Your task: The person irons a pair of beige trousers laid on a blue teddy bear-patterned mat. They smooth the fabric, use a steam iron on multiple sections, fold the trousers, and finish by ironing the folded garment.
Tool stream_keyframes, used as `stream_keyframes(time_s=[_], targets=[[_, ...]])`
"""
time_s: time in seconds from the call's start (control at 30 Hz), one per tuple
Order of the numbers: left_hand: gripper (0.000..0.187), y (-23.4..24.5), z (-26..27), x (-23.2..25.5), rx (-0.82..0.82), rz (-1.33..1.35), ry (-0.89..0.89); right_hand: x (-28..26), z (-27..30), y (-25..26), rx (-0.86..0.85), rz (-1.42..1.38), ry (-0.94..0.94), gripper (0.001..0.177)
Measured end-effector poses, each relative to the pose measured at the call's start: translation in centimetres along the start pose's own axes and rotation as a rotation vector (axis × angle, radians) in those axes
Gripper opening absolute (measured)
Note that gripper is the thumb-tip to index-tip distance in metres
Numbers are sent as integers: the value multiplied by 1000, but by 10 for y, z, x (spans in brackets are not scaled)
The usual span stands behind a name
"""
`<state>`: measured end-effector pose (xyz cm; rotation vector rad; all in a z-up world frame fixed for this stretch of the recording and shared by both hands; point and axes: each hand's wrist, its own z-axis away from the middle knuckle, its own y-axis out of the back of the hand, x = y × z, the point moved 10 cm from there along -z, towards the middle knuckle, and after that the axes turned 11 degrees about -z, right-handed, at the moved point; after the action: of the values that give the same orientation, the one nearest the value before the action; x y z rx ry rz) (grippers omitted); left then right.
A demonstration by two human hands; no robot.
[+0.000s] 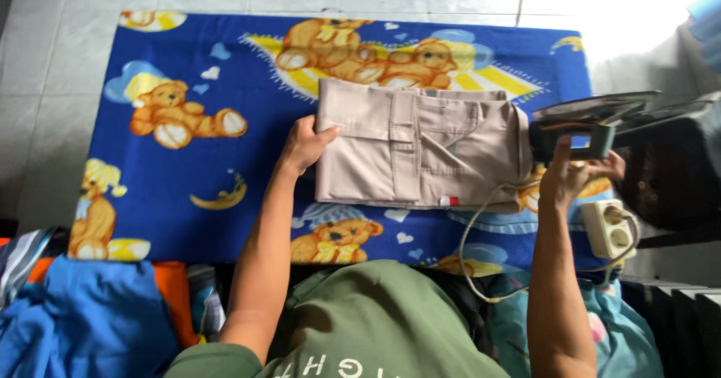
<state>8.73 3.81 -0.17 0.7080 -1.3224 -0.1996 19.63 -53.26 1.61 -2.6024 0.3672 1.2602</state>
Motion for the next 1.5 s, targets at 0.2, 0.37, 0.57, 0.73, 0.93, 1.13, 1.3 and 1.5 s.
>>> stream_keyframes(time_s=[0.2, 0.37, 0.57, 0.73, 0.93, 1.13, 1.3, 1.5], targets=[[30, 35, 13, -31, -2, 201, 117, -45, 27, -17, 308, 519, 162, 67], [30, 102, 15, -59, 14, 248, 121, -75, 63, -116, 9, 631, 137, 63], [34, 155, 21, -45, -9, 241, 96, -90, 112, -238, -404, 262, -219, 34], [34, 155, 19, 1, -5, 137, 88, -88, 197, -343, -972, -70, -717, 40], [30, 144, 20, 63, 17, 26, 16, -87, 249, -401, -974, -235, -908, 66], [30, 98, 6, 113, 57, -196, -90, -49, 266, -406, -805, -740, -1125, 63], [38, 39, -2, 153, 153, -237, -117, -23, 247, -383, -765, -990, -1299, 68], [48, -43, -1, 186, 78, -474, -118, -33, 168, -306, -577, -1085, -1432, 84]])
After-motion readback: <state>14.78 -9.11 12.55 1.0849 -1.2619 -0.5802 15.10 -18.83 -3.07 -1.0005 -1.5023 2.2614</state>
